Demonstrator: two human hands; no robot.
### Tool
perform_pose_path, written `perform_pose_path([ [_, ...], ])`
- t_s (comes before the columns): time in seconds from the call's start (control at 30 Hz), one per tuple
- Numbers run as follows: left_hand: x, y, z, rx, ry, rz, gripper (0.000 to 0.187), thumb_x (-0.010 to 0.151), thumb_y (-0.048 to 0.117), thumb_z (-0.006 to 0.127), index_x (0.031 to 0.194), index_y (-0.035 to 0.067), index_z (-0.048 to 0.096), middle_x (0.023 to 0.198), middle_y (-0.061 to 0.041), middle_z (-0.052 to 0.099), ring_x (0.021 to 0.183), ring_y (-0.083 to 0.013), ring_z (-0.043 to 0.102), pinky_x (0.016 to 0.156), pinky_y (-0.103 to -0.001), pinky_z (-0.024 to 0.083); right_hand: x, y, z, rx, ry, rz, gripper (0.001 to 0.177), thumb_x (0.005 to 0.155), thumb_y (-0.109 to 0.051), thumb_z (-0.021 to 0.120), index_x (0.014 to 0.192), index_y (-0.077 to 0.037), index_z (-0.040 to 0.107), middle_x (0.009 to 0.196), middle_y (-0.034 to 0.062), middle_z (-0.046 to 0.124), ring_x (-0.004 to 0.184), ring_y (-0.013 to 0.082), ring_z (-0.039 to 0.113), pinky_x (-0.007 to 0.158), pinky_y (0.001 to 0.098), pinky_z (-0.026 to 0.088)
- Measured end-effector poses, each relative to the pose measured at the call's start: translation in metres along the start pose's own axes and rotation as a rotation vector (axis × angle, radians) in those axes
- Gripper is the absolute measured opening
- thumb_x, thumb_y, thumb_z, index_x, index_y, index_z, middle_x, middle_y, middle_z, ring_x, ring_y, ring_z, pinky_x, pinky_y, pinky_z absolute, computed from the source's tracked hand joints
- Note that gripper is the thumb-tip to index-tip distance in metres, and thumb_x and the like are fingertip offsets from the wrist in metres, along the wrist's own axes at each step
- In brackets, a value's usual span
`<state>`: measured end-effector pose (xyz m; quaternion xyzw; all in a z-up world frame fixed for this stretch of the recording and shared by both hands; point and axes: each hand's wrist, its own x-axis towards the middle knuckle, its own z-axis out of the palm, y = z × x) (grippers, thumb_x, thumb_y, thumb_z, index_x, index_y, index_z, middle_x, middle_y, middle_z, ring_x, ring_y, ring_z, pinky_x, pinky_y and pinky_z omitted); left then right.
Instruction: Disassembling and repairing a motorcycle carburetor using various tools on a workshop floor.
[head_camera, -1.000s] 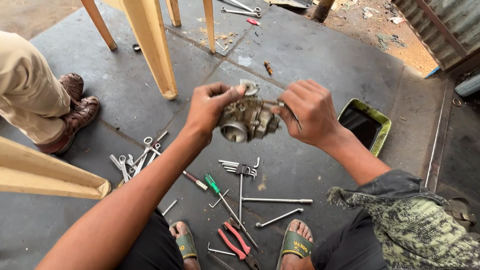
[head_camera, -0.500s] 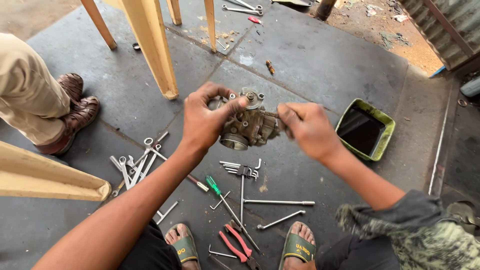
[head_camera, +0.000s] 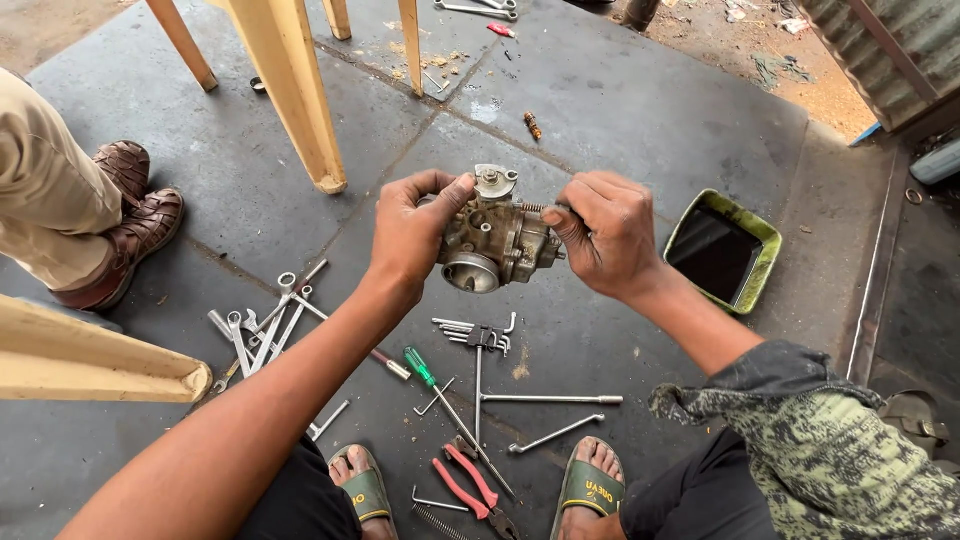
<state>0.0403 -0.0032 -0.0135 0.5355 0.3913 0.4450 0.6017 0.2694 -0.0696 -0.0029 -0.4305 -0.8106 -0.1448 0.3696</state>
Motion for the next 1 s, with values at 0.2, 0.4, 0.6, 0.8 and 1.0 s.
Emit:
perform_pose_path([
  [0.2,-0.007,0.005,-0.008,0.294,0.134,0.247,0.031,0.087,0.031,0.078,0.091,0.001,0.077,0.076,-0.004,0.073,0.069,-0.0085,0.063,0.066,-0.027,0.052,-0.019,-0.010,0.013,0.623,-0.100,0.685,0.058,0.104,-0.049,0.055,0.061,-0.010,0.047,0.052,-0.0013,0.042,0.045,0.0132,0.034,0.043,0.0349,0.024],
  [0.4,-0.005,0.012,-0.011,0.416,0.104,0.429,0.023,0.085,0.022,0.079,0.087,0.000,0.077,0.082,-0.006,0.071,0.070,-0.0110,0.063,0.066,-0.029,0.051,-0.002,-0.012,-0.007,0.831,-0.373,0.934,0.058,0.107,-0.050,0.053,0.062,-0.013,0.053,0.051,-0.0034,0.043,0.045,0.0091,0.040,0.044,0.0310,0.034],
  [0.6,0.005,-0.004,-0.005,-0.113,-0.041,-0.036,0.021,0.089,0.019,0.075,0.090,-0.001,0.075,0.077,-0.005,0.072,0.065,-0.0106,0.066,0.059,-0.027,0.056,0.007,-0.012,-0.024,-0.032,-0.071,-0.034,0.048,0.108,-0.045,0.060,0.082,-0.004,0.065,0.072,0.0074,0.061,0.063,0.0208,0.057,0.059,0.0358,0.044],
  [0.8,0.001,-0.005,-0.003,-0.157,-0.133,-0.148,0.021,0.091,0.019,0.072,0.092,-0.002,0.073,0.078,-0.006,0.071,0.064,-0.0106,0.067,0.058,-0.026,0.057,0.005,-0.017,-0.022,-0.153,-0.024,-0.115,0.043,0.107,-0.037,0.062,0.081,-0.003,0.066,0.072,0.0078,0.060,0.063,0.0227,0.054,0.059,0.0395,0.041],
  [1.0,-0.010,0.008,-0.007,0.312,0.080,0.258,0.021,0.087,0.022,0.077,0.090,0.001,0.076,0.080,-0.004,0.072,0.072,-0.0114,0.066,0.067,-0.029,0.054,-0.020,-0.017,0.001,0.430,-0.115,0.521,0.046,0.105,-0.040,0.052,0.071,-0.010,0.057,0.060,0.0004,0.053,0.052,0.0124,0.042,0.049,0.0317,0.032],
])
